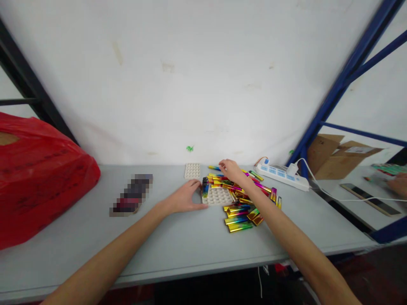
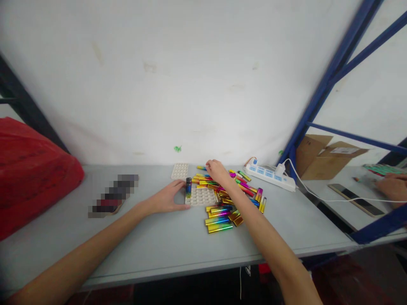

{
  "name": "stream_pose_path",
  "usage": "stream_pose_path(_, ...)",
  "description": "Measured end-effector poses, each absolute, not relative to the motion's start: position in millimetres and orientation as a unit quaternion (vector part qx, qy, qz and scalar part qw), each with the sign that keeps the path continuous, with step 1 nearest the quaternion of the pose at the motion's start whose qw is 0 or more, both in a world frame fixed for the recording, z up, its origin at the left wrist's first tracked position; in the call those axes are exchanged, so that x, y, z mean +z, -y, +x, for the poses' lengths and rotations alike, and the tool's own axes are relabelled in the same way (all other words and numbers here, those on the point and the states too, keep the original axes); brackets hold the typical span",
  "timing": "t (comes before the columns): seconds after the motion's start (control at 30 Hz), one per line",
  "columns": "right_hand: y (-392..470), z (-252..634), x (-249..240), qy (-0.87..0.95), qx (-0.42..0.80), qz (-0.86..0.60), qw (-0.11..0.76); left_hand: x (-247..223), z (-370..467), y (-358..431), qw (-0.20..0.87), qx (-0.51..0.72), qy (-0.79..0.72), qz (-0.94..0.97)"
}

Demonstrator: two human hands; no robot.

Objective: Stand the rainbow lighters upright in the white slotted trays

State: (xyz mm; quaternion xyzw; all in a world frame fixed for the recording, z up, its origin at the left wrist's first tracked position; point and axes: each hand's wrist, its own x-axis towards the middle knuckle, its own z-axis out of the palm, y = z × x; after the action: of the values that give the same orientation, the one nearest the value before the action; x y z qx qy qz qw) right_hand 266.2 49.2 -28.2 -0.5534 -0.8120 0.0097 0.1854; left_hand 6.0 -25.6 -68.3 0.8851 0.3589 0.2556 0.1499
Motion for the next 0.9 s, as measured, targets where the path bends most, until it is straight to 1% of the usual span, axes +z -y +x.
stream_pose_path(0.07, -66.5, 258.0, -32.2, 0.81, 0.011, -0.565, 0.157, -68.0, 6.0, 25.8, 0.149, 0.256, -0.362, 0.884)
stream_pose_path(0.2, -83.7, 243.9, -40.6, 0.793, 0.026, -0.591, 0.147, -68.0, 5.5, 25.5, 0.149, 0.251, -0.357, 0.887)
stream_pose_path(0.33, -86.3, 246.9, -38.1, 0.79, 0.033, -0.586, 0.178, -69.2, 4.8, 24.5, 0.146, 0.246, -0.355, 0.89)
stream_pose_path(0.4, -81.4, 254.3, -34.5, 0.787, 0.045, -0.574, 0.222, -69.4, 4.8, 24.3, 0.145, 0.242, -0.354, 0.892)
stream_pose_path(0.47, -70.4, 263.1, -33.0, 0.757, 0.115, -0.559, 0.317, -68.8, 5.1, 24.6, 0.146, 0.243, -0.355, 0.891)
stream_pose_path(0.53, -54.1, 270.7, -34.7, 0.688, 0.253, -0.526, 0.432, -67.4, 5.6, 25.4, 0.149, 0.245, -0.358, 0.889)
stream_pose_path(0.57, -44.9, 273.4, -36.4, 0.647, 0.325, -0.5, 0.474, -66.5, 5.8, 25.9, 0.152, 0.245, -0.359, 0.888)
stream_pose_path(0.63, -27.3, 275.6, -40.2, 0.58, 0.434, -0.44, 0.531, -64.9, 6.2, 26.9, 0.155, 0.241, -0.359, 0.888)
stream_pose_path(0.7, -13.5, 273.7, -42.3, 0.525, 0.497, -0.388, 0.572, -63.9, 6.3, 27.3, 0.154, 0.237, -0.36, 0.889)
stream_pose_path(0.77, -4.3, 268.8, -41.9, 0.49, 0.537, -0.35, 0.591, -63.8, 6.2, 27.1, 0.153, 0.237, -0.361, 0.889)
stream_pose_path(0.83, 2.2, 262.7, -39.7, 0.481, 0.572, -0.317, 0.583, -64.6, 5.8, 26.3, 0.148, 0.236, -0.361, 0.89)
stream_pose_path(0.9, 8.3, 256.8, -37.5, 0.487, 0.609, -0.288, 0.556, -65.9, 5.1, 25.1, 0.14, 0.235, -0.362, 0.891)
